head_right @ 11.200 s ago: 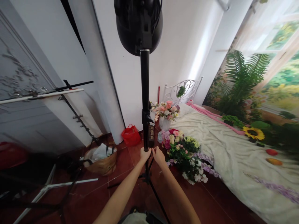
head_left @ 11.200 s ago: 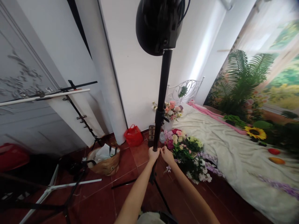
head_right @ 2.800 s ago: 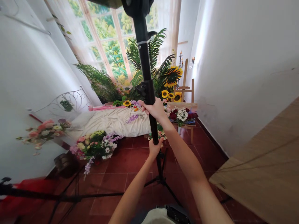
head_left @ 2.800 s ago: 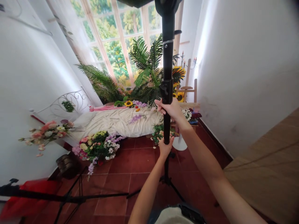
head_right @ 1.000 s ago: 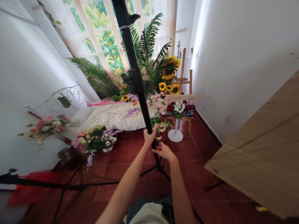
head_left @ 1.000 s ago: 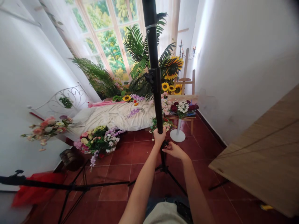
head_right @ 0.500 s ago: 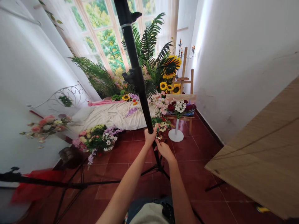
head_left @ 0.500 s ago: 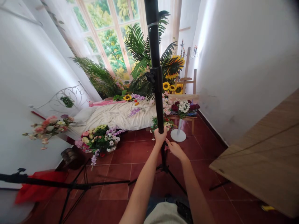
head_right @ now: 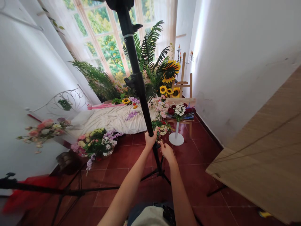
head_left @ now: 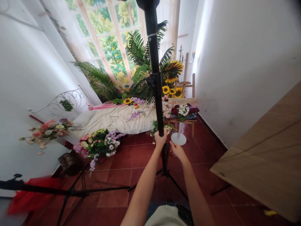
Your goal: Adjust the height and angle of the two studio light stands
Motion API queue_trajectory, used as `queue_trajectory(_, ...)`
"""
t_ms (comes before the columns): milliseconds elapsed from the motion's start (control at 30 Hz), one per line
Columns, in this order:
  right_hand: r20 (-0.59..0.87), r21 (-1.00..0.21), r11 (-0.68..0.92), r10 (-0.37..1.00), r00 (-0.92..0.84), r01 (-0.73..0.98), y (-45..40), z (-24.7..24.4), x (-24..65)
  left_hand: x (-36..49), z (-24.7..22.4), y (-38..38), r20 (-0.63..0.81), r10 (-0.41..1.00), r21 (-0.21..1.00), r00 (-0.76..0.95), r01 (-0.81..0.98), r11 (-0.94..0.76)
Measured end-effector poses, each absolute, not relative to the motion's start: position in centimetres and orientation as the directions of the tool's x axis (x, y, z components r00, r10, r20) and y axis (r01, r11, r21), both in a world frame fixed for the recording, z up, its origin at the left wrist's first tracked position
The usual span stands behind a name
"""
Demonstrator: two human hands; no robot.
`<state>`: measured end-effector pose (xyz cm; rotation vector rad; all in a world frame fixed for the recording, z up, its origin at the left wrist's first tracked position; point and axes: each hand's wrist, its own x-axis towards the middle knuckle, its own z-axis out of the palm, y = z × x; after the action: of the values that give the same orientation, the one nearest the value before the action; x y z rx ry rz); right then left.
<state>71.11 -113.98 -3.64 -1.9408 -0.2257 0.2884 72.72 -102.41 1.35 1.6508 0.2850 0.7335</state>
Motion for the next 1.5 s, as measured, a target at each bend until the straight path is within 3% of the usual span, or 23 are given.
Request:
queue_trajectory(100, 0.032, -0.938, -0.327, 0.235, 0.972, 0.110, -115.4, -1.4, 70.7, 72.8, 1.2, -102.4, 0.315, 0.561, 0.947, 0.765, -0.213, -0.241)
queue_trajectory(233, 0.237, -0.911, -0.233, 0.383, 0.893, 0.341, -115.6, 0.7, 69.9, 72.7, 1.2, -102.5, 0.294, 0.564, 0.954, 0.772, -0.203, -0.219)
queue_trajectory(333, 0.241, -0.874, -0.291, 0.434, 0.868, 0.389, -114.9, 0.6, 69.5, 72.7, 1.3, -102.6, 0.276, 0.577, 0.960, 0.769, -0.198, -0.196)
queue_trajectory(467, 0.253, -0.849, -0.363, 0.357, 0.899, 0.383, -114.1, -0.2, 69.3, 72.6, 1.4, -102.7, 0.289, 0.575, 0.956, 0.765, -0.195, -0.221)
queue_trajectory(633, 0.271, -0.877, -0.310, 0.315, 0.910, 0.368, -113.8, -0.1, 69.2, 72.7, 1.4, -102.6, 0.310, 0.570, 0.949, 0.760, -0.211, -0.235)
queue_trajectory(867, 0.145, -0.963, -0.194, 0.214, 0.966, 0.187, -114.0, -0.9, 69.5, 72.8, 1.4, -102.6, 0.295, 0.570, 0.954, 0.766, -0.206, -0.218)
queue_trajectory(1000, -0.064, -0.997, 0.024, 0.193, 0.979, -0.070, -113.8, -1.8, 69.7, 72.8, 1.3, -102.6, 0.310, 0.565, 0.949, 0.765, -0.214, -0.232)
queue_trajectory(1133, -0.270, -0.888, 0.303, 0.264, 0.926, -0.345, -113.8, -2.0, 69.6, 72.6, 1.5, -102.7, 0.293, 0.563, 0.954, 0.772, -0.201, -0.221)
queue_trajectory(1233, -0.332, -0.811, 0.383, 0.320, 0.887, -0.442, -113.7, -1.9, 69.5, 72.5, 1.7, -102.7, 0.289, 0.569, 0.956, 0.770, -0.197, -0.219)
queue_trajectory(1367, -0.285, -0.885, 0.312, 0.224, 0.932, -0.346, -113.5, -2.0, 69.5, 72.6, 1.4, -102.6, 0.289, 0.567, 0.954, 0.771, -0.181, -0.240)
queue_trajectory(1500, -0.080, -0.996, -0.066, 0.223, 0.972, -0.067, -113.9, -1.9, 69.3, 72.8, 0.9, -102.4, 0.298, 0.571, 0.950, 0.765, -0.182, -0.252)
